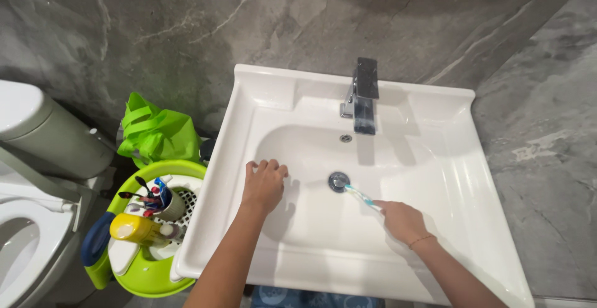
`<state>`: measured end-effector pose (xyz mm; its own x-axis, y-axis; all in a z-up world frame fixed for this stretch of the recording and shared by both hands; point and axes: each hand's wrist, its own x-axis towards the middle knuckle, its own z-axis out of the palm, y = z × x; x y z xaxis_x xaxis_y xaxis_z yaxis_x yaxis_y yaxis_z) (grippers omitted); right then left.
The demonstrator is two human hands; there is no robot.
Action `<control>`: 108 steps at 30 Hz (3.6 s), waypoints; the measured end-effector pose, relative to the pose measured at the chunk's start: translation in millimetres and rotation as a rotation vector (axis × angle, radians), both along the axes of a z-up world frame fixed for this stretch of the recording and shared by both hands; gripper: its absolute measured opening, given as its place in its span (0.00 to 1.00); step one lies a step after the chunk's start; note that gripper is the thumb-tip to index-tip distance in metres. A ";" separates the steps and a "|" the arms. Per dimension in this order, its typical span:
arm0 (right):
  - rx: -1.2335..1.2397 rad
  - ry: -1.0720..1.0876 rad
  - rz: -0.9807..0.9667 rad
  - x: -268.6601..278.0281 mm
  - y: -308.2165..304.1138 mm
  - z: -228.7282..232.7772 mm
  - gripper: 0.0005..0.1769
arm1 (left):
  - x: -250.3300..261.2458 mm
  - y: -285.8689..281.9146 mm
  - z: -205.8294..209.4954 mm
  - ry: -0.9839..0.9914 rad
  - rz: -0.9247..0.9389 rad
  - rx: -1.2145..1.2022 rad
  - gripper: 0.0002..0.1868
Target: The person cleans a bathroom sink and faucet using a toothbrush, scrubbing different parts of the basin and the base of the fixture.
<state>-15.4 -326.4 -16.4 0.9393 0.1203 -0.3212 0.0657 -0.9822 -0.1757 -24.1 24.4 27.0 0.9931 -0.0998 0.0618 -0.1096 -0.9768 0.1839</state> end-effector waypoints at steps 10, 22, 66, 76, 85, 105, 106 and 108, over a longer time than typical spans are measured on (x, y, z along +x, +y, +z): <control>0.116 -0.082 0.129 1.5 11.7 -26.0 0.28 | -14.9 -17.7 -3.7 0.013 0.055 0.057 0.12; -0.202 -0.289 0.306 59.1 28.6 -68.5 0.29 | -38.3 -32.9 -14.7 0.010 0.152 0.050 0.11; 0.014 -0.840 0.321 151.8 0.5 55.9 0.25 | 23.5 -42.2 2.7 -0.009 0.161 -0.031 0.11; 0.010 -0.818 0.355 156.5 2.0 36.5 0.26 | 23.5 -44.5 7.4 0.014 0.160 -0.026 0.11; -0.009 -0.827 0.318 158.4 -12.0 46.4 0.26 | 19.2 -36.7 6.9 0.001 0.166 -0.004 0.11; -0.117 -0.207 0.181 47.7 -40.7 13.6 0.21 | -13.4 -38.2 -27.4 0.078 0.131 -0.052 0.10; -0.118 -0.223 0.149 41.7 -41.4 10.8 0.19 | -16.7 -37.6 -29.4 0.090 0.120 -0.055 0.10; 0.035 -0.179 0.253 28.0 -27.9 0.4 0.19 | -19.3 -35.9 -31.9 0.047 0.128 -0.068 0.10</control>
